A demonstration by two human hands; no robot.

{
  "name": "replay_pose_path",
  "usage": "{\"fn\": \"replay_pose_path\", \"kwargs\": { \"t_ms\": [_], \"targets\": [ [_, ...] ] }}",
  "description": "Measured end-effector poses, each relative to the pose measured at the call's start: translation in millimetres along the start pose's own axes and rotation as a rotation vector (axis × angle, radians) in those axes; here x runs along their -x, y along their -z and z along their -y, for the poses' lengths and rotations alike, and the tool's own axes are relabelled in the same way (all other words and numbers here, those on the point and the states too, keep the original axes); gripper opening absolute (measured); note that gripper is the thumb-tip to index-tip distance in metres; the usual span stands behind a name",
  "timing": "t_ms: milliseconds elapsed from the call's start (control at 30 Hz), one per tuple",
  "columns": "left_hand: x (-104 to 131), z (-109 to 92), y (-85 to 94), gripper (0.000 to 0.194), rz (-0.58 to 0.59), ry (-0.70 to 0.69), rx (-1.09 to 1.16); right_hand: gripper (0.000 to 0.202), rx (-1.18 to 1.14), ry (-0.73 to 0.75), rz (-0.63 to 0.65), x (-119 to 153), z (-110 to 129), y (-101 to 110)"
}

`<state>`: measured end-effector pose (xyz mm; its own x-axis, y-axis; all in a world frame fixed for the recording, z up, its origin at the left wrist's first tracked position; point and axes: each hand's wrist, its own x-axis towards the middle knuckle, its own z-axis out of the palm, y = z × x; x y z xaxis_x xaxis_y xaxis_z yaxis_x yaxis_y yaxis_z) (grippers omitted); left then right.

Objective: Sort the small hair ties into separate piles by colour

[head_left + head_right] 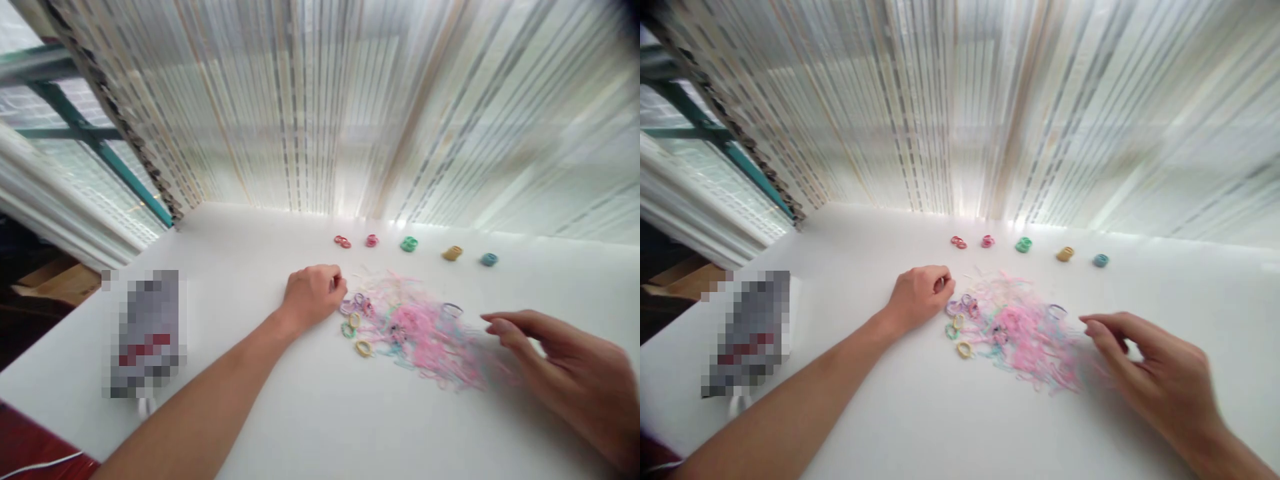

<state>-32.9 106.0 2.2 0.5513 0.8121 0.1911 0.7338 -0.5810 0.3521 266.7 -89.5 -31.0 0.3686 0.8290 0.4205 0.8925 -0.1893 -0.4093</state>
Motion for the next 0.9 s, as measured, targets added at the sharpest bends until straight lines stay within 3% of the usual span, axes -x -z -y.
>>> {"fn": "replay_pose_path", "kwargs": {
  "t_ms": [133,433,900],
  "targets": [
    [-3.8,1.0,0.4,0.025,-0.01,0.008,-0.014,0.021,-0.201,0.1,-0.042,-11.3,22.4,4.1],
    [-7.6,0.5,4.4,0.029,0.017,0.05,-0.031,0.017,-0.302,0.105,-0.055,-15.4,26.1,3.5],
    [-8.2,3.5,1.9,0.03,0.023,0.044,-0.043,0.017,-0.365,0.095,0.11,-18.6,27.1,3.3]
  ]
}}
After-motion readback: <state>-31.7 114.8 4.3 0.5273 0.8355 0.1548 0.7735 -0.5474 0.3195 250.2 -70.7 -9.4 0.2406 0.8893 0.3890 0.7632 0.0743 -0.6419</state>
